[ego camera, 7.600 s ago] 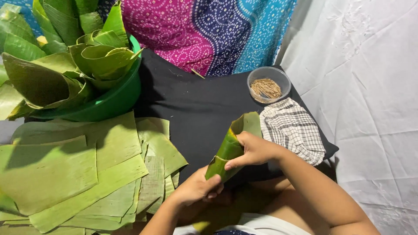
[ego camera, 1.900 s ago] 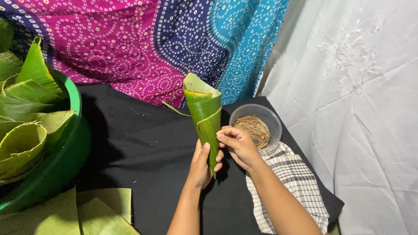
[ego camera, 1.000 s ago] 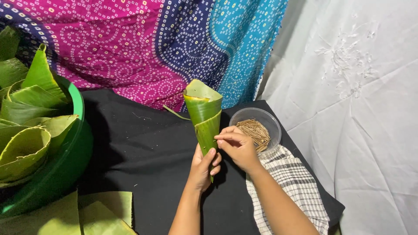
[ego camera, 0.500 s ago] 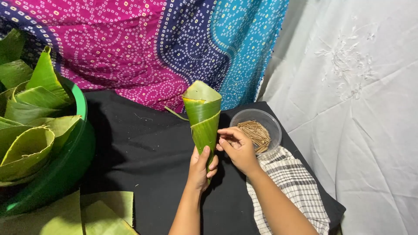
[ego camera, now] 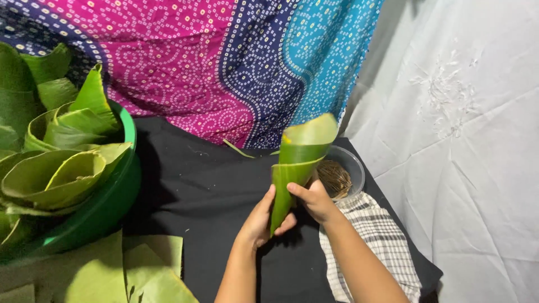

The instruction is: Wiping banana leaves with a cloth and rolling them into cone shapes for food packaging.

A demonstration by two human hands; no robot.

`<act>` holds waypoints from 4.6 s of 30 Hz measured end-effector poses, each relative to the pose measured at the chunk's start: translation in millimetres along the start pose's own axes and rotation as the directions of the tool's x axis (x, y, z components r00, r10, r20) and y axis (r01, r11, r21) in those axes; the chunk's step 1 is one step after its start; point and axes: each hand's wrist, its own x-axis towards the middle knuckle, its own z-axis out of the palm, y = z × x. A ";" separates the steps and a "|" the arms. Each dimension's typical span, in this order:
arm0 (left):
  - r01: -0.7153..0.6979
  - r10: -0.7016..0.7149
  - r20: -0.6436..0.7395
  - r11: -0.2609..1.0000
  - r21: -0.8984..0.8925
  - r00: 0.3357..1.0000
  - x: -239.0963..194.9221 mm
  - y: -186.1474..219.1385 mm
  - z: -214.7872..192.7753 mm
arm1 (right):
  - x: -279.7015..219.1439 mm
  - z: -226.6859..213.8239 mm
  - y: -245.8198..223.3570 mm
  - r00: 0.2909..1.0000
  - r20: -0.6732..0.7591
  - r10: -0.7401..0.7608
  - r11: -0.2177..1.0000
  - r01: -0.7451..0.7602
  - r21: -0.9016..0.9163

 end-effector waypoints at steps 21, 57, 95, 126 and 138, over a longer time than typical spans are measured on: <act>-0.125 0.116 -0.080 0.985 -0.117 0.990 -149.3 -10.9 -28.1 | -77.1 99.7 -47.1 0.960 0.278 -0.013 0.996 -0.011 0.086; -0.602 0.959 0.107 0.077 0.794 0.263 -406.5 208.4 3.5 | -101.2 379.6 -115.5 0.841 0.420 -0.342 0.932 0.246 0.267; 0.652 0.784 -0.252 -0.241 0.719 0.568 -413.3 72.9 -150.3 | -141.6 359.0 88.3 0.941 0.233 0.244 0.806 -0.063 -0.589; 0.576 0.882 -0.121 -0.188 0.795 0.456 -414.1 58.8 -178.0 | -106.1 298.4 132.1 0.944 0.326 -0.049 0.872 0.199 -0.447; 0.262 0.694 0.159 -0.460 0.848 0.702 -371.5 18.2 -115.0 | -149.2 53.8 24.7 0.998 0.063 0.027 0.873 0.008 -0.488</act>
